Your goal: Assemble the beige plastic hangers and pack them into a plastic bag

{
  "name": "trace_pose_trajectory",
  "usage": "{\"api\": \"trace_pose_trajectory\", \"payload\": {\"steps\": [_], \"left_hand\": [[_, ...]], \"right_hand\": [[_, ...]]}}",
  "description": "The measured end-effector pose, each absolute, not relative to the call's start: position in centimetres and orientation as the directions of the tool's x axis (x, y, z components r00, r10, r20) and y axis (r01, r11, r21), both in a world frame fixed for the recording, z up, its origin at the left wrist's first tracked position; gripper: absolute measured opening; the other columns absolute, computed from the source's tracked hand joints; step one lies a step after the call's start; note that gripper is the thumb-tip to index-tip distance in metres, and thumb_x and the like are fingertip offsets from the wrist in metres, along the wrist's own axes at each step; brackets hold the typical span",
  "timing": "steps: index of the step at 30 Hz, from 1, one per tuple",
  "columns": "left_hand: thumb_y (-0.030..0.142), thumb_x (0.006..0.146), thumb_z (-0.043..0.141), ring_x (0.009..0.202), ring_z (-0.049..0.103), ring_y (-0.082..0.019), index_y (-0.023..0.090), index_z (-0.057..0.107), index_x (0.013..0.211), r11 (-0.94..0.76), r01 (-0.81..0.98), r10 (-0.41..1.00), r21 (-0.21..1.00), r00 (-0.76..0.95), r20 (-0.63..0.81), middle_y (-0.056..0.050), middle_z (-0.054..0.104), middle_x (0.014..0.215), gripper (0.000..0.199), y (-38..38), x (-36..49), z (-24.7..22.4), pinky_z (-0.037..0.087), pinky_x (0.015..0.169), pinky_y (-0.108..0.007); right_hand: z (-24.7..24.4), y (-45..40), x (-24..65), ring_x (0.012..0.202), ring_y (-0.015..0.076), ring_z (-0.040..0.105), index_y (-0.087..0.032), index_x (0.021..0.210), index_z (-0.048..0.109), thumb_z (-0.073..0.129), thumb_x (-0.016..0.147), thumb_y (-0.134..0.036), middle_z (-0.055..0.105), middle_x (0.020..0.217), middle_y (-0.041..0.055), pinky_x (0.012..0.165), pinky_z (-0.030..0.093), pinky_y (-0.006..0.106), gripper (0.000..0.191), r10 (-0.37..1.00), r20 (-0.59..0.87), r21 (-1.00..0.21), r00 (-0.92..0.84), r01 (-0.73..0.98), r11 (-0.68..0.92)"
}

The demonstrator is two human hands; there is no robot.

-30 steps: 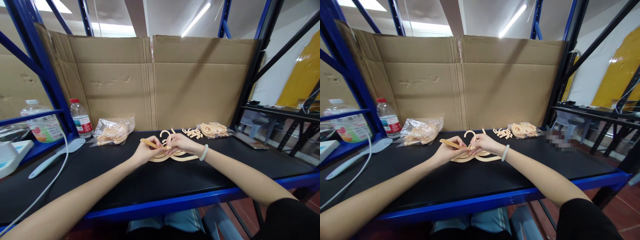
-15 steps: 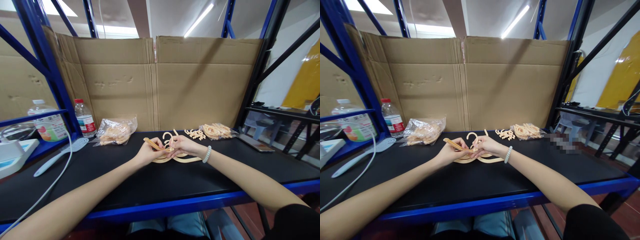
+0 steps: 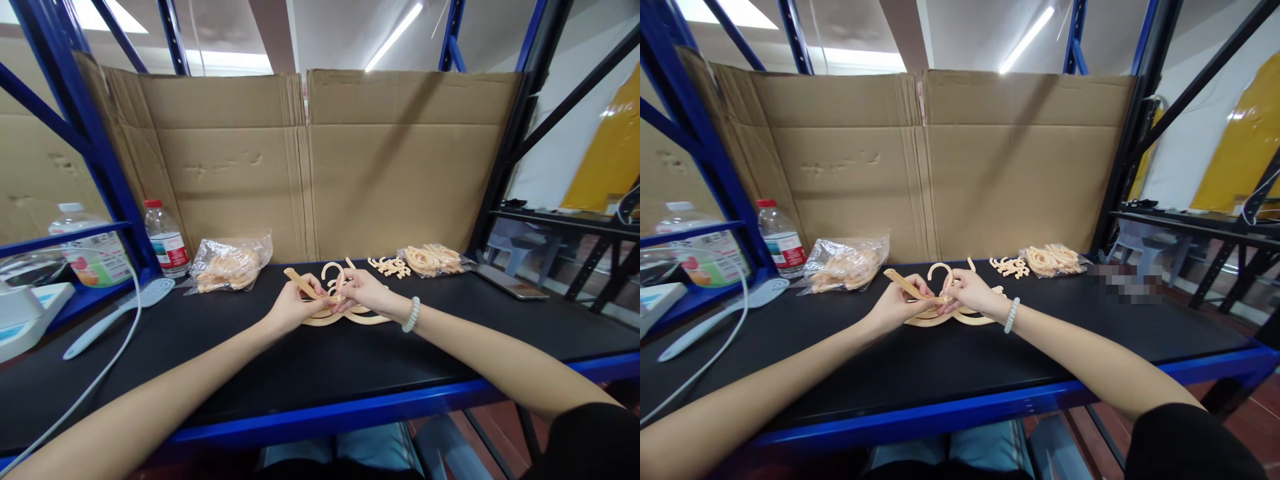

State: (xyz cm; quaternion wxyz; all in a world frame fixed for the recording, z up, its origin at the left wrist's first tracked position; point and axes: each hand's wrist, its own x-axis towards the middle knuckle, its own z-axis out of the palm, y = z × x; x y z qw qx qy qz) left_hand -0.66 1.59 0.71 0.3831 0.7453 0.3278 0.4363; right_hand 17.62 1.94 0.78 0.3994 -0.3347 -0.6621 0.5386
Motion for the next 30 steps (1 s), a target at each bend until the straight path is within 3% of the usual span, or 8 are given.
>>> {"api": "trace_pose_trajectory", "payload": {"steps": [17,23,27,30], "left_hand": [[0.028,0.062,0.075,0.065,0.061,-0.013,0.017,0.047,0.069,-0.368,0.063,0.884,0.928,0.333,0.329,0.006,0.053,0.062,0.031,0.9,-0.4,0.8,0.049,0.067,-0.026],[0.026,0.06,0.077,0.072,0.063,-0.014,0.017,0.049,0.076,-0.293,0.009,0.918,0.956,0.283,0.278,0.004,0.059,0.07,0.034,1.3,-0.4,0.2,0.052,0.073,-0.029],[0.027,0.061,0.077,0.073,0.063,-0.013,0.015,0.052,0.084,-0.281,-0.024,0.93,0.959,0.242,0.278,0.001,0.062,0.078,0.036,1.3,-0.3,0.0,0.052,0.075,-0.029],[0.027,0.062,0.079,0.079,0.065,-0.015,0.015,0.052,0.091,-0.259,-0.067,0.922,0.964,0.279,0.267,-0.001,0.066,0.084,0.041,1.2,-0.3,-0.3,0.052,0.08,-0.03]], "right_hand": [[0.0,2.3,17.3,0.056,0.0156,0.068,-0.019,0.079,0.046,0.058,0.078,-0.022,0.063,0.058,-0.0019,0.05,0.052,0.021,0.012,0.897,0.245,-0.96,-0.367,0.038,0.277],[-0.2,2.6,17.5,0.062,0.0124,0.062,-0.017,0.073,0.051,0.065,0.072,-0.022,0.063,0.074,0.0018,0.049,0.05,0.02,0.014,0.897,0.272,-0.949,-0.35,0.054,0.309],[-0.1,2.8,17.6,0.049,0.0064,0.05,-0.015,0.069,0.054,0.069,0.069,-0.025,0.056,0.063,-0.003,0.042,0.042,0.017,0.018,0.883,0.31,-0.938,-0.352,0.038,0.344],[0.1,2.5,17.5,0.048,0.0066,0.052,-0.015,0.074,0.056,0.07,0.07,-0.03,0.056,0.062,-0.0038,0.044,0.045,0.018,0.021,0.886,0.29,-0.95,-0.362,0.0,0.311]]}}
